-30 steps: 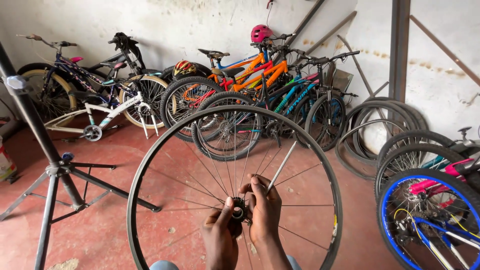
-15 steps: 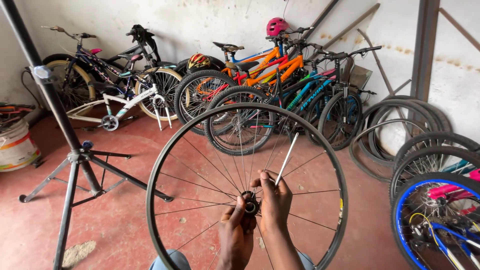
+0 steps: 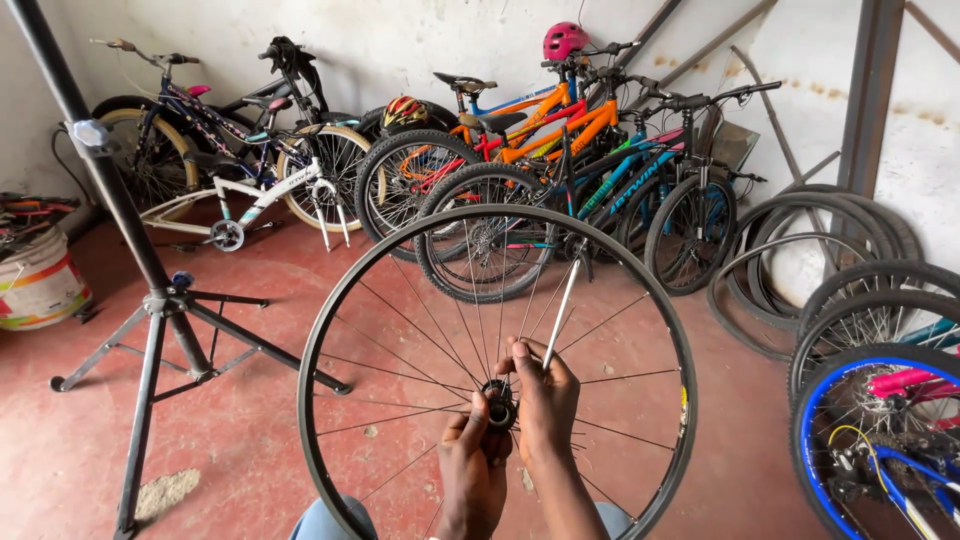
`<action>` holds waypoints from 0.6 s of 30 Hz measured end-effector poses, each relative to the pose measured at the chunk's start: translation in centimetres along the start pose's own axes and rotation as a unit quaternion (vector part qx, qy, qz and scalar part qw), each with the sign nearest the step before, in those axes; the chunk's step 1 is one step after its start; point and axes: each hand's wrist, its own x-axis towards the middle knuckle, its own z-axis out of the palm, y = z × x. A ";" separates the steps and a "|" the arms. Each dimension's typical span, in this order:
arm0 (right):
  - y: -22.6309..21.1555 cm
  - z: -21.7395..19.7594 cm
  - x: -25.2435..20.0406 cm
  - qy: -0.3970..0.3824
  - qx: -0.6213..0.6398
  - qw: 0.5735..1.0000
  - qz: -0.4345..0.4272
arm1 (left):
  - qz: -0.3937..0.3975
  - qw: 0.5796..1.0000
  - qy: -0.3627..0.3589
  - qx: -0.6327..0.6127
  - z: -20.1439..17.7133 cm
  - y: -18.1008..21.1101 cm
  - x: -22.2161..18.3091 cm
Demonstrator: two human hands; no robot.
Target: Lacing a bicycle wheel by inserting spokes into the hub and rim.
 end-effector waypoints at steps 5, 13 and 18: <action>0.1 0.5 -0.2 0.004 -0.003 1.000 0.015 | 0.007 1.000 0.013 0.015 -1.0 0.0 0.3; -0.1 0.9 -0.6 0.010 0.003 1.000 0.000 | 0.006 1.000 0.011 0.025 -1.1 0.5 0.2; -0.3 0.8 -0.9 0.009 -0.003 1.000 -0.010 | 0.004 0.999 -0.003 0.036 -0.9 0.7 -0.2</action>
